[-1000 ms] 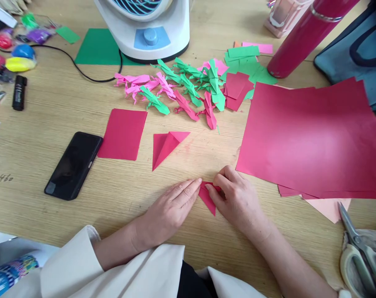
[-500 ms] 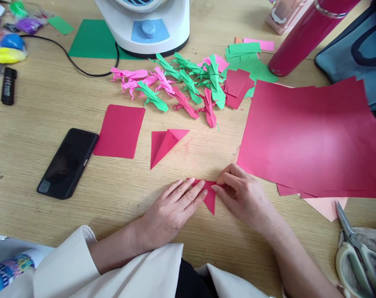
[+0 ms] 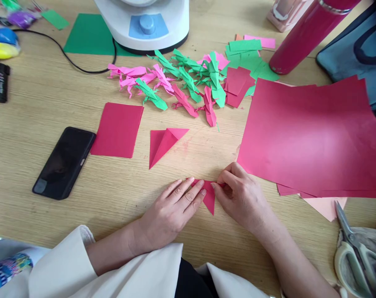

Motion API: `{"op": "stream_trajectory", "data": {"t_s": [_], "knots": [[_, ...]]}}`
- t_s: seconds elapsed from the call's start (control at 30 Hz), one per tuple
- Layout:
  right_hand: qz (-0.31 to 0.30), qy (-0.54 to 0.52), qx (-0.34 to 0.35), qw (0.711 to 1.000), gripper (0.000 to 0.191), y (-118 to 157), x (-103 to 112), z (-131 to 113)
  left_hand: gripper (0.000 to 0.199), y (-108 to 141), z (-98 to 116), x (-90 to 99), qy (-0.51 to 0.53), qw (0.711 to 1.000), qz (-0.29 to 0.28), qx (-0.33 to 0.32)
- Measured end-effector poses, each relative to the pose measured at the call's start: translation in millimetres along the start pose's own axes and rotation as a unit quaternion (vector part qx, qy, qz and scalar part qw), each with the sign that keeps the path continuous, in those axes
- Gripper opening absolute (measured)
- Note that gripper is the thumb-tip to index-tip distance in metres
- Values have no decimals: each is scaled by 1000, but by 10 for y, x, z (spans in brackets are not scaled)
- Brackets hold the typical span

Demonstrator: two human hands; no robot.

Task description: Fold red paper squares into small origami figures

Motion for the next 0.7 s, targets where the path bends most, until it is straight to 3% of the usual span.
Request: {"op": "stream_trajectory", "data": {"t_s": [0.7], "knots": [[0, 18, 1, 1000, 17, 8, -42, 26, 49, -2, 93, 0, -50, 997, -38, 39]]}}
Point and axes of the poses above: each hand's wrist, its own y-axis away from the middle knuckle, its own x-axis out of the back of the hand, z = x × y, the point moved 1 cm from there along -y, towards the middle knuckle, and after that the axes turned 9 degrees about -z, right-handed, at the moved point
